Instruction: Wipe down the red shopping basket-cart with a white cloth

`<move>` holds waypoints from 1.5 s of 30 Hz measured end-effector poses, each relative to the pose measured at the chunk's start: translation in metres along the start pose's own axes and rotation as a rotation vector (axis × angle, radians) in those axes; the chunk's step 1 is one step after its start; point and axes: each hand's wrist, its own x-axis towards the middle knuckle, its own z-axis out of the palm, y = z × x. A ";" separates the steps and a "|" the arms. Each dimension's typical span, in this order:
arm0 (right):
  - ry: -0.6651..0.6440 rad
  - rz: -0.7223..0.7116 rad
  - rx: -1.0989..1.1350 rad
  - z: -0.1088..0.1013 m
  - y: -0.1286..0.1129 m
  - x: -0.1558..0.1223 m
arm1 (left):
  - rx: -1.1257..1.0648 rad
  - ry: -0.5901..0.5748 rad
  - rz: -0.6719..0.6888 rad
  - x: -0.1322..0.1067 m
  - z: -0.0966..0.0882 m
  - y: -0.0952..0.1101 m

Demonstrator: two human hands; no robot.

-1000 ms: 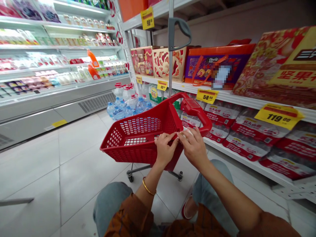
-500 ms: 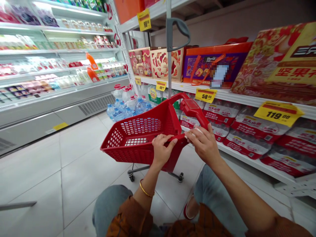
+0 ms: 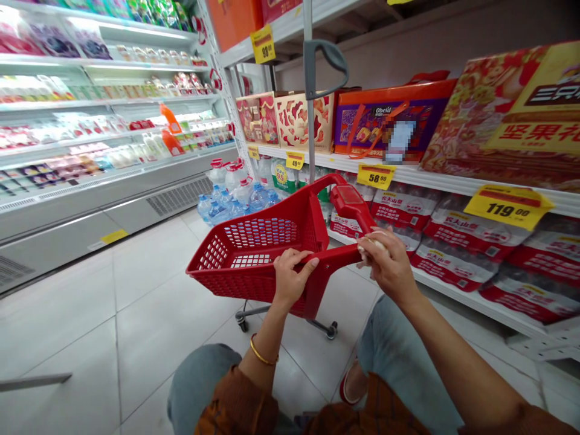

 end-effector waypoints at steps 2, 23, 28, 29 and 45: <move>0.012 0.026 0.030 -0.001 -0.001 0.001 | -0.002 -0.001 0.004 0.000 -0.002 -0.002; -0.031 -0.136 -0.119 0.004 -0.040 0.006 | -0.008 -0.068 0.038 -0.006 -0.018 -0.008; 0.001 -0.017 0.109 -0.006 -0.031 0.013 | 0.009 -0.076 0.035 -0.006 -0.024 -0.012; -0.008 -0.012 0.146 -0.007 -0.030 0.014 | 0.019 -0.082 0.041 -0.006 -0.026 -0.012; 0.033 0.017 0.212 0.001 -0.055 0.020 | 0.222 0.105 0.109 -0.013 0.035 0.089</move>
